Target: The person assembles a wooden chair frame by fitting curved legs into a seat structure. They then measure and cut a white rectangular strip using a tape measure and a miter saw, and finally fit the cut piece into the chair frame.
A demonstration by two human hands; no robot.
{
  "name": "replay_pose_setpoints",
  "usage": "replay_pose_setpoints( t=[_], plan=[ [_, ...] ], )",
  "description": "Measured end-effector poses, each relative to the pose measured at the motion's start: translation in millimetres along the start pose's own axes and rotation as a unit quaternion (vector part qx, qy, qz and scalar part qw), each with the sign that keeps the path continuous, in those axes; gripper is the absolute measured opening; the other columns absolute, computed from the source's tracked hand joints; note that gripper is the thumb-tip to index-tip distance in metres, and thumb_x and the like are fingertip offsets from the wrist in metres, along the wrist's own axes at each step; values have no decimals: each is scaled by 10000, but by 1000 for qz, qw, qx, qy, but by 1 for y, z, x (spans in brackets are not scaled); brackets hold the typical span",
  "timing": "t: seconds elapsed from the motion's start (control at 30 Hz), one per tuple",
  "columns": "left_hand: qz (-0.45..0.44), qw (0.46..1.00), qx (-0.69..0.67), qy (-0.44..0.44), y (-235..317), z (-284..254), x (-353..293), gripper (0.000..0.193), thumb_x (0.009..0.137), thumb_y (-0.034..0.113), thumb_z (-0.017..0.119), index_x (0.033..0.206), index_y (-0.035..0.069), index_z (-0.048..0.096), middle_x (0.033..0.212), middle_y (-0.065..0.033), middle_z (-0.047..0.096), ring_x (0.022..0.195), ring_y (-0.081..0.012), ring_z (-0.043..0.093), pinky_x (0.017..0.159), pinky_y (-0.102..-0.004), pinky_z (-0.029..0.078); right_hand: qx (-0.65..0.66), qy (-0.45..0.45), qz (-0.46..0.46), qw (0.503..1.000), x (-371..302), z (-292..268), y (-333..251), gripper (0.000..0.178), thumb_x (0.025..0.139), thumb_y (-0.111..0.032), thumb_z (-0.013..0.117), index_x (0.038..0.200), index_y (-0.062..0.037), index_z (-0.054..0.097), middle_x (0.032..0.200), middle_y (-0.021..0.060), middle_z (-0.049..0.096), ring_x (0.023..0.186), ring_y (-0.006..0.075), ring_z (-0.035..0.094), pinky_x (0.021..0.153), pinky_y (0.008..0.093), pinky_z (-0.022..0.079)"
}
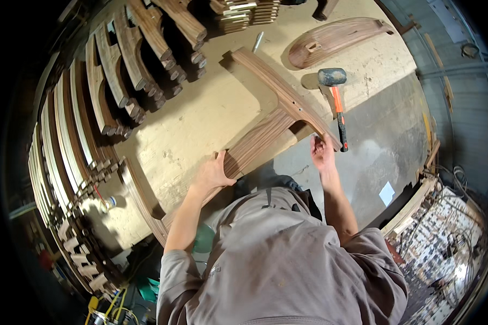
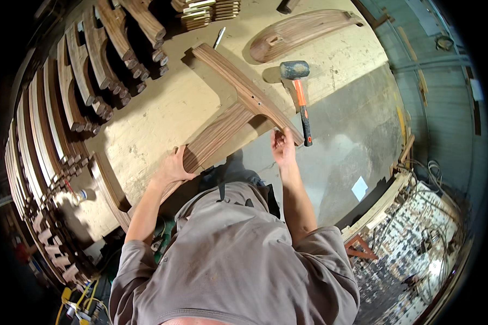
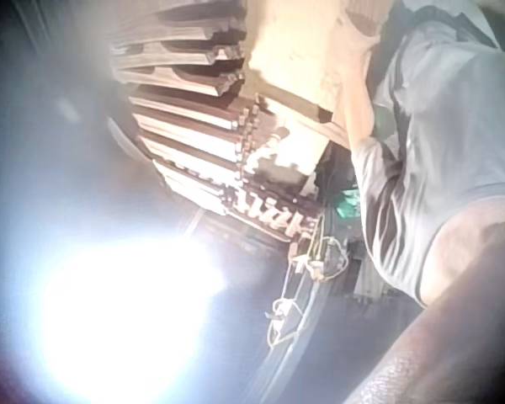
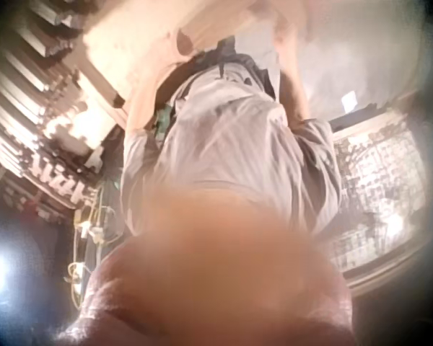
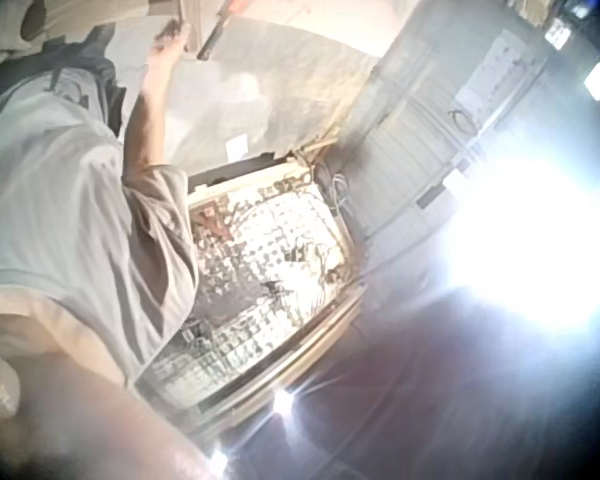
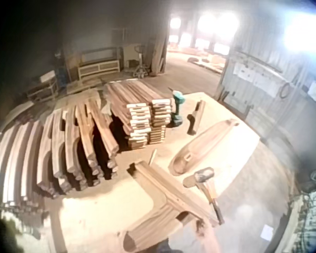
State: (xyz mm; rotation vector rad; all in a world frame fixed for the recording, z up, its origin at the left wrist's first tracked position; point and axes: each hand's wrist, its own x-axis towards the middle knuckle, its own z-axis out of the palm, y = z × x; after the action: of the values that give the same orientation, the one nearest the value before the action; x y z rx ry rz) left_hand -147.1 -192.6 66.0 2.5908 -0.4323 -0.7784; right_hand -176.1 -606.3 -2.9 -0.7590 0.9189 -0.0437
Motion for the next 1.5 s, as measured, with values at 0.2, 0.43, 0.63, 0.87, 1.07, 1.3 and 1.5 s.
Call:
replay_pose_setpoints(
  t=[0.2,0.43,0.63,0.87,1.07,1.3,1.5],
  plan=[
    [40,993,97,52,11,-2,4,900,532,337,874,1279,-9,512,1204,-200,541,1137,-375,566,914,-453,514,-569,204,-383,699,-21,-32,-43,214,845,-231,740,957,-63,670,792,118,714,659,300,672,599,389,522],
    [8,993,88,80,26,10,15,919,560,319,857,1342,7,488,1260,-197,535,1208,-378,517,976,-479,484,-783,132,-247,555,60,-54,-116,257,803,-294,715,935,-73,716,920,166,722,892,381,686,719,497,542],
    [-109,975,147,124,76,38,-1,936,618,260,855,1421,21,436,1397,-210,504,1316,-387,460,1087,-491,422,-725,198,-346,562,108,-69,-166,126,868,-159,583,919,-106,685,941,187,689,935,353,680,724,497,532],
    [9,953,-33,301,287,80,38,440,801,52,716,1219,-30,609,1159,-196,631,1088,-340,609,936,-442,500,-475,118,-435,756,43,-181,-223,221,858,-160,649,1034,-34,604,1058,212,621,979,419,616,803,523,529],
    [266,943,-122,157,518,141,113,180,853,-10,671,1033,-1,672,999,-119,670,889,-243,659,816,-327,530,-622,-260,44,737,9,-468,-68,626,961,-544,513,1389,-90,565,1374,196,584,1253,365,560,1041,466,439],
    [315,935,-50,-152,642,215,200,200,805,11,691,1004,25,690,937,-114,692,836,-221,700,731,-314,561,-449,-75,45,889,1,-550,-49,481,923,-442,568,1284,-136,658,1272,144,669,1145,325,639,965,422,501],
    [366,904,92,-199,740,241,306,224,832,164,660,1040,92,707,1003,-113,704,985,-299,678,862,-406,543,-495,78,152,852,-30,-639,-93,399,857,-383,598,1028,-54,746,968,213,727,944,352,698,825,449,534]
  ],
)
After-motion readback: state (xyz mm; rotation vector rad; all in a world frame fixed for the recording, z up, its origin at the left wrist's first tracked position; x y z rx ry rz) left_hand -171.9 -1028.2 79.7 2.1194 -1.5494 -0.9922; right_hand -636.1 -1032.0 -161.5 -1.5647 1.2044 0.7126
